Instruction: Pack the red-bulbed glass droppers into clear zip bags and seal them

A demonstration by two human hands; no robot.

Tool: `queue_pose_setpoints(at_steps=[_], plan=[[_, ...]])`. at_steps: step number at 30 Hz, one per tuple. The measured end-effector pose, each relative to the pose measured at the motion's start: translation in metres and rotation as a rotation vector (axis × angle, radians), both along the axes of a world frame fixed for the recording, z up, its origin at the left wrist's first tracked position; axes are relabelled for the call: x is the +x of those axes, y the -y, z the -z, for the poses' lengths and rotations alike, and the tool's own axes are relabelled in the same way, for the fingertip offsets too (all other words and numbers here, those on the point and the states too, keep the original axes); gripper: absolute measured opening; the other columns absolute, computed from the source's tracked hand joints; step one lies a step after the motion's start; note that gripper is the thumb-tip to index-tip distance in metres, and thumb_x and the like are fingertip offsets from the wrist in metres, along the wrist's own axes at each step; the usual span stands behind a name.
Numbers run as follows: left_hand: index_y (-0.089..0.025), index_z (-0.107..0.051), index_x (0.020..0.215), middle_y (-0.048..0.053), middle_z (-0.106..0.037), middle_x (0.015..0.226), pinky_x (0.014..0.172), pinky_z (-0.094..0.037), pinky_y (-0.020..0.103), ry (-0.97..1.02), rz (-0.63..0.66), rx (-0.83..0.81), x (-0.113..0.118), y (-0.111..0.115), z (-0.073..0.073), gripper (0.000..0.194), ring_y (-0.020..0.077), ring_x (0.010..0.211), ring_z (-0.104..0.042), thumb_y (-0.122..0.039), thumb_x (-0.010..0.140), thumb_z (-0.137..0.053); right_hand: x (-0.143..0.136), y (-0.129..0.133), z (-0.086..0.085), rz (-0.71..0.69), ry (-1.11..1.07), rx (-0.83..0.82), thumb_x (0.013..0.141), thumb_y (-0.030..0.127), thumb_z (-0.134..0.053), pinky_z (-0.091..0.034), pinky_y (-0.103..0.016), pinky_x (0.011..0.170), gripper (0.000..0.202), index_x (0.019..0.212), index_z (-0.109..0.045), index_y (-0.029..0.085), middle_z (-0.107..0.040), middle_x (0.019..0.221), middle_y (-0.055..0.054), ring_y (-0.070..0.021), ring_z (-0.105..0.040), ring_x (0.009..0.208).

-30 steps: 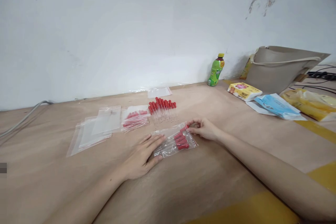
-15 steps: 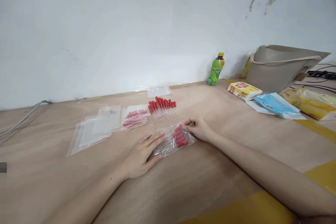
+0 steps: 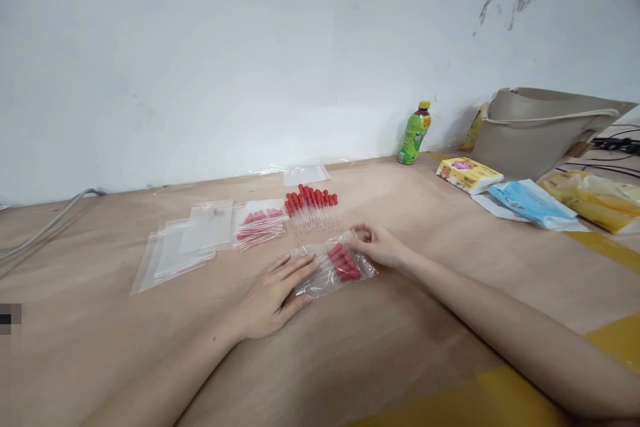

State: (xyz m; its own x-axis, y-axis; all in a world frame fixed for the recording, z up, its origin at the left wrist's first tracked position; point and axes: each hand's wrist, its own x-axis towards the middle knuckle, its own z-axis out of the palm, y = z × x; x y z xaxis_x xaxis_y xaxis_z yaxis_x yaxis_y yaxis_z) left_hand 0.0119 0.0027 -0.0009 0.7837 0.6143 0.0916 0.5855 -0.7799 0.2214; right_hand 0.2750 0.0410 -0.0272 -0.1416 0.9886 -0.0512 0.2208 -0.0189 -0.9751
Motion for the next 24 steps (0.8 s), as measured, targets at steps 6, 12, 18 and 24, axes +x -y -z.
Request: queue_pose_setpoints(at_steps=[6,12,18,24], plan=[[-0.026,-0.032,0.134,0.002,-0.028,0.142,0.106,-0.027,0.039,0.182,0.019,-0.036,0.000,0.005,-0.001,0.043,0.0192,0.131,-0.024,-0.030,0.092,-0.039,0.000,0.009,-0.019,-0.144,-0.297,-0.138,0.063,0.037,-0.069,-0.049,-0.028,0.063,0.027,0.076,-0.060,0.014,-0.067,0.072,-0.002,-0.0139,-0.062,0.063],[-0.021,-0.059,0.107,0.005,-0.055,0.118,0.101,-0.033,0.040,0.510,-0.377,0.375,-0.034,-0.028,-0.007,0.027,0.0218,0.116,-0.045,-0.031,0.087,-0.045,0.043,-0.013,-0.044,0.091,-0.570,-0.137,0.078,0.020,-0.053,-0.052,-0.027,0.057,0.013,0.076,-0.063,0.013,-0.067,0.067,-0.005,-0.0140,-0.062,0.056],[-0.013,-0.058,0.110,0.010,-0.052,0.122,0.101,-0.032,0.038,0.268,-0.909,0.492,-0.105,-0.075,-0.004,0.041,0.0247,0.117,-0.044,-0.033,0.087,-0.031,0.055,-0.060,-0.036,0.498,-0.714,0.009,0.087,0.014,-0.036,-0.054,-0.024,0.062,0.024,0.076,-0.058,0.014,-0.066,0.067,-0.004,-0.0115,-0.064,0.061],[-0.007,-0.047,0.124,0.015,-0.044,0.131,0.102,-0.029,0.041,0.116,-0.997,0.298,-0.129,-0.085,0.016,0.051,0.0278,0.124,-0.036,-0.036,0.086,-0.031,0.032,-0.070,-0.020,0.532,-0.554,-0.071,0.084,0.008,-0.039,-0.055,-0.021,0.061,0.017,0.083,-0.053,0.017,-0.064,0.067,0.000,-0.0087,-0.063,0.062]])
